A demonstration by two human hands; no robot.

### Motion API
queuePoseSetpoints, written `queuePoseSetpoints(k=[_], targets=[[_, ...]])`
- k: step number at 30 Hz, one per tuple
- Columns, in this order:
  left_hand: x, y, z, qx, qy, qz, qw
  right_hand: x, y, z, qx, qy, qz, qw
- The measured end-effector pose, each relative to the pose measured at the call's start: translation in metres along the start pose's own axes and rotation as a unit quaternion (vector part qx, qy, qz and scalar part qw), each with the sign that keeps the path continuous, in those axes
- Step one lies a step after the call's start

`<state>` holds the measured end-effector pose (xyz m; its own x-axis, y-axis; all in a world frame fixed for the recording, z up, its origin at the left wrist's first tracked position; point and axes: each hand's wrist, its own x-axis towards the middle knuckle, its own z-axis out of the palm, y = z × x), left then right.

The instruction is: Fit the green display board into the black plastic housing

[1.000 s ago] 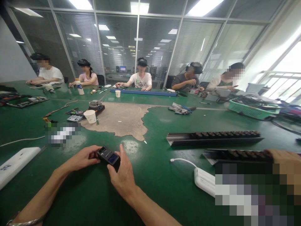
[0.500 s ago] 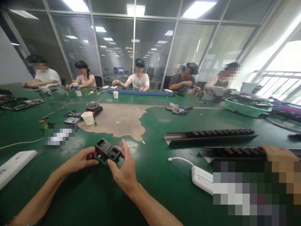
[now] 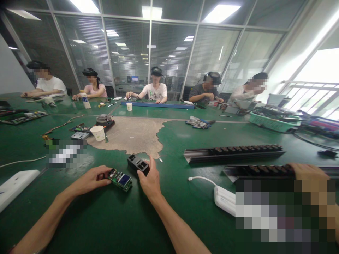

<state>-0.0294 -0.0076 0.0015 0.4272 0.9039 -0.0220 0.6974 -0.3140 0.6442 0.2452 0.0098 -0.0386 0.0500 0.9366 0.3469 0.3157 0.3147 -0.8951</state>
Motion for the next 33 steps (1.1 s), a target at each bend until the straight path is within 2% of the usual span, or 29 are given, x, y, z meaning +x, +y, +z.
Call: queuePoseSetpoints(k=[5,11,17,20,24,33], targets=[[0.000,0.000,0.000,-0.007,-0.002,-0.006,1.000,0.000,0.007,-0.001,-0.056,-0.001,-0.001,0.998],[0.001,-0.004,0.002,-0.015,0.001,-0.009,1.000,-0.004,0.001,-0.002,-0.058,-0.007,-0.002,0.998],[0.001,-0.007,0.001,-0.024,-0.006,-0.017,1.000,-0.005,-0.018,-0.002,0.066,-0.027,0.014,0.997],[0.000,-0.007,0.001,-0.019,-0.003,-0.017,1.000,-0.010,-0.032,-0.002,0.110,-0.055,0.002,0.992],[0.000,-0.008,0.002,-0.020,-0.003,-0.016,1.000,-0.020,-0.044,0.000,0.109,-0.082,-0.024,0.990],[0.001,-0.003,0.003,-0.033,0.004,-0.011,0.999,-0.030,-0.049,0.003,0.053,-0.103,-0.084,0.990]])
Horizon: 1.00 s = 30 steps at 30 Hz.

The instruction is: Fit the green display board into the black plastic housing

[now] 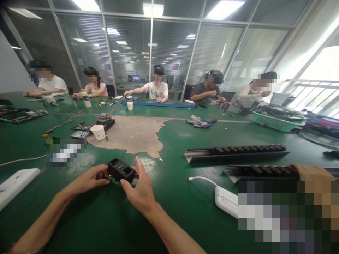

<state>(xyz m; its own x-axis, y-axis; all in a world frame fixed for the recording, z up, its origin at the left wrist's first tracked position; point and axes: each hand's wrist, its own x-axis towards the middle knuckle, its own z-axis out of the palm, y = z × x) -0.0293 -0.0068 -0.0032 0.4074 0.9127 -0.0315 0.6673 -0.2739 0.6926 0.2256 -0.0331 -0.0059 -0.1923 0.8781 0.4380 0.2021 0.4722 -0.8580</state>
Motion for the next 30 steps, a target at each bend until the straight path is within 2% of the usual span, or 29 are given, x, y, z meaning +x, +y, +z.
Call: queuePoseSetpoints(k=[12,23,30], targets=[[-0.001,-0.006,0.003,-0.002,0.003,-0.019,1.000,-0.006,-0.001,0.003,-0.059,-0.012,-0.040,0.997],[0.000,-0.001,0.001,-0.046,0.008,-0.001,0.999,-0.011,0.009,0.008,-0.091,-0.048,-0.033,0.994],[-0.001,-0.005,0.000,-0.013,0.019,0.006,1.000,-0.014,0.009,0.011,-0.087,-0.047,-0.003,0.995]])
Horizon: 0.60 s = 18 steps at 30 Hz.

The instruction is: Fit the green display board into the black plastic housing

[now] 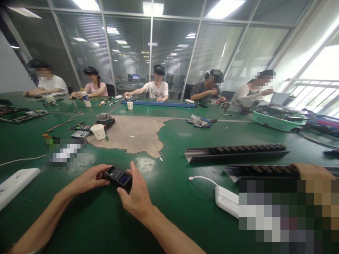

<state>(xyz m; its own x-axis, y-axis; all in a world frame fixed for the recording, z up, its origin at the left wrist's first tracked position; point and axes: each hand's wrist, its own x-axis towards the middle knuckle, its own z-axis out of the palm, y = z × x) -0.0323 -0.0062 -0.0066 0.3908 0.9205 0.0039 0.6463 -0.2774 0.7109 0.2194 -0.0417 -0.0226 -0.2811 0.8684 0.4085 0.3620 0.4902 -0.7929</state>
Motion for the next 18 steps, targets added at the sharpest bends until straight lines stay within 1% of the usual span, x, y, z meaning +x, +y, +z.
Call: queuePoseSetpoints(k=[5,11,18], targets=[[0.000,0.003,-0.001,-0.007,-0.009,0.004,1.000,-0.005,-0.003,0.006,-0.003,-0.002,0.026,1.000],[-0.002,0.007,-0.001,-0.005,-0.020,0.009,1.000,-0.013,-0.005,0.014,-0.007,-0.004,0.015,1.000],[-0.001,0.005,-0.002,0.009,-0.027,0.003,1.000,-0.010,0.000,0.014,-0.015,-0.003,0.017,1.000]])
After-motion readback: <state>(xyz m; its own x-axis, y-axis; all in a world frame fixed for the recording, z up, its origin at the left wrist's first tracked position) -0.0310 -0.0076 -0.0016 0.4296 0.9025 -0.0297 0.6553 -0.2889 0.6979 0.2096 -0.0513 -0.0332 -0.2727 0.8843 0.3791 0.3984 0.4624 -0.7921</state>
